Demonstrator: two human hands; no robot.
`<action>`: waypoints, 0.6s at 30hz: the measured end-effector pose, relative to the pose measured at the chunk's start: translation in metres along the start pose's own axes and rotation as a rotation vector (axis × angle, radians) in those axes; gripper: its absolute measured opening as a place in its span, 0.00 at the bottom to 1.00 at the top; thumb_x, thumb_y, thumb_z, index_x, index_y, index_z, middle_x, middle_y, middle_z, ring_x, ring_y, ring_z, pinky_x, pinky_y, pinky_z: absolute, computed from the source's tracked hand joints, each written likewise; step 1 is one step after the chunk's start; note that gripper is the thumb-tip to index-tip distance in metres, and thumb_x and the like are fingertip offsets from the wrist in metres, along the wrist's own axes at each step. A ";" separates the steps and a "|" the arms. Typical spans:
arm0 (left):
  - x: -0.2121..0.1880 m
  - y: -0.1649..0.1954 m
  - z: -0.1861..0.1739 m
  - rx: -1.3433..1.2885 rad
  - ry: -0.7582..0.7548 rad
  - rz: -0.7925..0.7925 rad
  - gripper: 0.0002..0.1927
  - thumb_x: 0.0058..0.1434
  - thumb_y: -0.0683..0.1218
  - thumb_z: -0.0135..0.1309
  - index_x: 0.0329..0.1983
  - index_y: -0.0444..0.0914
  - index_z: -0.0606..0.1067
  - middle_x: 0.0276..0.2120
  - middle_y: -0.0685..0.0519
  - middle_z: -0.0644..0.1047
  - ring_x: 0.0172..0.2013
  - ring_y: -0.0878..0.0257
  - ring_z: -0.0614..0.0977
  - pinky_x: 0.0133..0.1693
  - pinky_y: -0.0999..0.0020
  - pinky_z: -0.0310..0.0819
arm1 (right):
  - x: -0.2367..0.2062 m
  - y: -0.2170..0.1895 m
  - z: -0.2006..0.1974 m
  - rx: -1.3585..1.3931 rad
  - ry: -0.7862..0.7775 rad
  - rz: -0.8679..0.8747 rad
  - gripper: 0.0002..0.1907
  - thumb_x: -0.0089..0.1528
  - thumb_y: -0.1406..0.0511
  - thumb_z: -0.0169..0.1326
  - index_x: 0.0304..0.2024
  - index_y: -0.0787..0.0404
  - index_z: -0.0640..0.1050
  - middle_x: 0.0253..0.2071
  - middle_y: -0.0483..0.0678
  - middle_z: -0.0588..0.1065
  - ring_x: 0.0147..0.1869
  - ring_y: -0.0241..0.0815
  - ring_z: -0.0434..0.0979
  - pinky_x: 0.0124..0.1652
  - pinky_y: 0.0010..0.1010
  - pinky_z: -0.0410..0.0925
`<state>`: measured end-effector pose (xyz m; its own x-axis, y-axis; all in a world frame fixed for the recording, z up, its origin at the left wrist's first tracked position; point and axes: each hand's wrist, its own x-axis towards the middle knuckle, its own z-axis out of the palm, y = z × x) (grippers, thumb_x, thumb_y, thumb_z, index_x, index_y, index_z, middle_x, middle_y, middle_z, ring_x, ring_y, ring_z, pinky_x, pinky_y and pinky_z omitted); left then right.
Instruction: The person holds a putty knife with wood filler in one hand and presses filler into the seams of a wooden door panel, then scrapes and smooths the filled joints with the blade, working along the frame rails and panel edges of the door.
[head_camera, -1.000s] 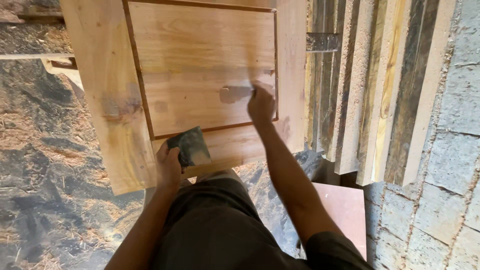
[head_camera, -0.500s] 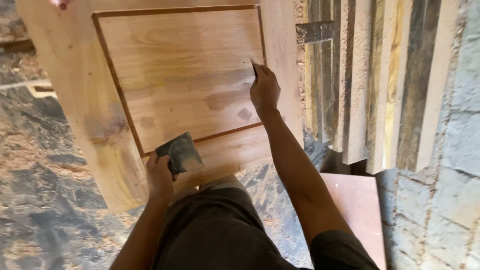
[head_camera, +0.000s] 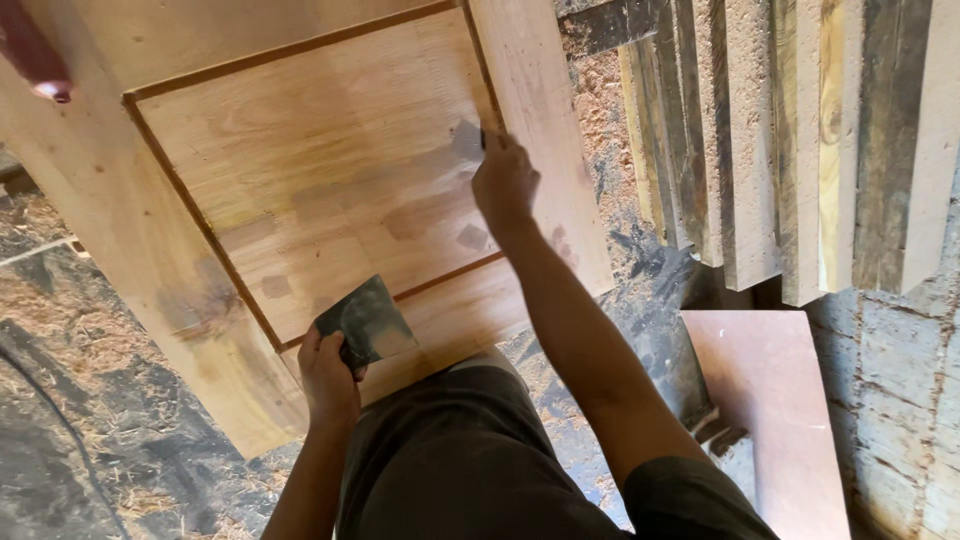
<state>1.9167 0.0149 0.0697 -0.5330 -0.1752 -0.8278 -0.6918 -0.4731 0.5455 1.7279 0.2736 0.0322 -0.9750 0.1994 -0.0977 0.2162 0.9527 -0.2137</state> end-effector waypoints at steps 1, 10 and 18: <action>-0.001 0.001 0.002 -0.001 -0.009 -0.001 0.09 0.67 0.41 0.42 0.46 0.39 0.72 0.25 0.57 0.70 0.19 0.70 0.68 0.17 0.74 0.59 | -0.002 -0.005 0.001 -0.044 0.005 0.005 0.26 0.58 0.72 0.51 0.60 0.63 0.75 0.53 0.55 0.74 0.54 0.56 0.75 0.42 0.48 0.74; -0.004 0.013 0.006 0.000 -0.074 -0.036 0.11 0.69 0.41 0.40 0.49 0.37 0.73 0.25 0.56 0.71 0.19 0.69 0.66 0.19 0.73 0.59 | -0.014 -0.003 -0.020 0.142 -0.043 0.101 0.13 0.66 0.68 0.48 0.50 0.60 0.80 0.48 0.52 0.76 0.54 0.52 0.77 0.48 0.52 0.71; 0.008 0.026 -0.030 -0.058 -0.082 -0.013 0.10 0.68 0.40 0.40 0.47 0.38 0.73 0.25 0.56 0.71 0.19 0.69 0.67 0.18 0.72 0.59 | 0.031 -0.001 -0.034 0.180 -0.044 0.492 0.12 0.60 0.61 0.57 0.43 0.61 0.81 0.43 0.55 0.80 0.49 0.55 0.81 0.48 0.49 0.73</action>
<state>1.9095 -0.0251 0.0735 -0.5634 -0.0988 -0.8203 -0.6711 -0.5244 0.5241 1.6961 0.2869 0.0623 -0.7540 0.5995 -0.2687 0.6569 0.6937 -0.2954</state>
